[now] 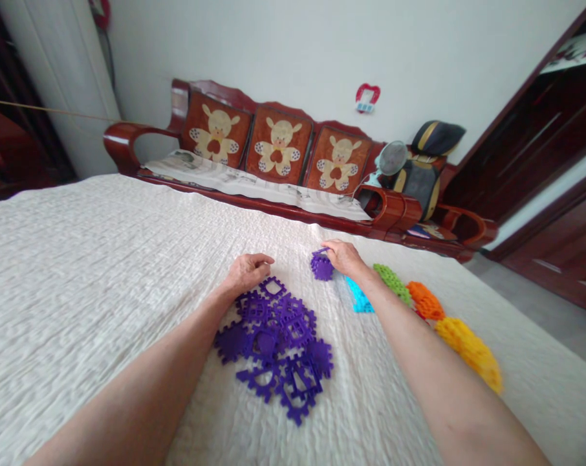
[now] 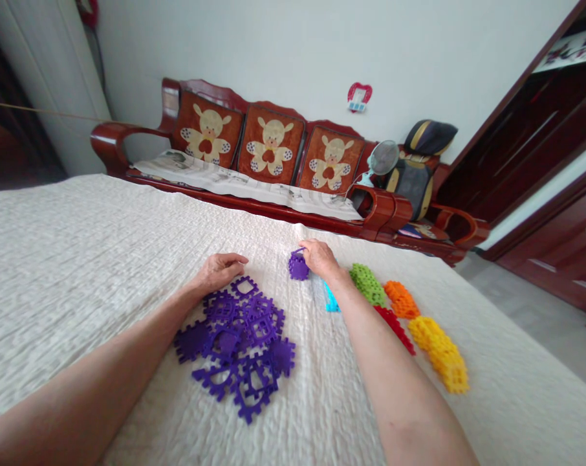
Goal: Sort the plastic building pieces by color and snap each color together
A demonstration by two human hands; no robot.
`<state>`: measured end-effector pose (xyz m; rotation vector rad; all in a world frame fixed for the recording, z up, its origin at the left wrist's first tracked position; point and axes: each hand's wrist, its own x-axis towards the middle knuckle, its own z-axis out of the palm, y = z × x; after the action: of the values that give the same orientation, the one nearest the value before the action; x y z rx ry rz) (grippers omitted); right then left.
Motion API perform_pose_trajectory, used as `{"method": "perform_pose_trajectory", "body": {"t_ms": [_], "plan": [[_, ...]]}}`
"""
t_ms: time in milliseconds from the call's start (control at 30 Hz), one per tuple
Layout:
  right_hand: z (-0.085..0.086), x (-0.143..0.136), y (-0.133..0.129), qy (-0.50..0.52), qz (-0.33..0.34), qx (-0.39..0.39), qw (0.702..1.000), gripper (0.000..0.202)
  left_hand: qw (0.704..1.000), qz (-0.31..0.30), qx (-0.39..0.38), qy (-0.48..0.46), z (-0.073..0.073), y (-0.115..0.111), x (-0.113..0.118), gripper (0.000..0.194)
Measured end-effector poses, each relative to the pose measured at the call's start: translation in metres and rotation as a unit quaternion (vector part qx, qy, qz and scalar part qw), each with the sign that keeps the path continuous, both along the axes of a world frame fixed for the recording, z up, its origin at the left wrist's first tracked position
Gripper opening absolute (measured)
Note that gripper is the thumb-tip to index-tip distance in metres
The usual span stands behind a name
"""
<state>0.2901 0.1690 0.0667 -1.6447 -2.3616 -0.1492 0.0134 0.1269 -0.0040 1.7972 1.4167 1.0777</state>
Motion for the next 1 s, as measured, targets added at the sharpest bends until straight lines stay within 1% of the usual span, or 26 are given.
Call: {"method": "perform_pose_trajectory", "body": {"t_ms": [133,267,333,400,467,533,600,667,767,833,900,1000], "plan": [[0.002,-0.002,-0.004,-0.031,-0.004,-0.054,0.998,0.049,1.0,0.0,0.0,-0.001,0.001,0.0,0.0,0.04],[0.014,-0.003,-0.01,-0.038,-0.02,-0.084,0.996,0.054,1.0,0.004,-0.003,0.002,0.002,-0.002,0.0,0.04],[0.019,-0.006,-0.011,-0.021,-0.035,-0.094,0.995,0.05,1.0,0.004,-0.004,0.001,0.003,-0.003,0.0,0.04],[0.021,-0.011,-0.01,-0.008,-0.049,-0.104,0.993,0.044,1.0,0.004,-0.004,0.002,0.004,-0.003,0.0,0.04],[0.018,-0.019,-0.007,-0.006,-0.056,-0.108,0.993,0.043,1.0,0.004,-0.003,0.003,0.003,-0.003,0.0,0.04],[0.011,-0.027,-0.003,-0.01,-0.068,-0.104,0.992,0.049,1.0,0.002,-0.001,0.003,0.002,-0.002,0.0,0.041],[0.005,-0.033,0.002,-0.015,-0.096,-0.098,0.99,0.055,1.0,-0.001,0.001,0.001,0.001,-0.001,0.0,0.041],[0.002,-0.038,0.008,-0.019,-0.136,-0.109,0.985,0.06,1.0,-0.002,0.001,0.003,0.0,0.0,0.0,0.04],[0.003,-0.044,0.014,-0.028,-0.19,-0.148,0.97,0.064,1.0,0.001,-0.003,0.011,0.001,0.0,0.0,0.039],[0.005,-0.047,0.018,-0.033,-0.214,-0.157,0.964,0.066,1.0,0.005,-0.004,0.017,0.002,-0.001,0.001,0.039],[0.006,-0.051,0.022,-0.037,-0.226,-0.154,0.961,0.065,1.0,0.006,-0.003,0.023,0.003,-0.001,0.001,0.039],[0.005,-0.055,0.028,-0.045,-0.232,-0.154,0.959,0.057,1.0,0.007,-0.001,0.028,0.004,-0.002,0.001,0.038]]}}
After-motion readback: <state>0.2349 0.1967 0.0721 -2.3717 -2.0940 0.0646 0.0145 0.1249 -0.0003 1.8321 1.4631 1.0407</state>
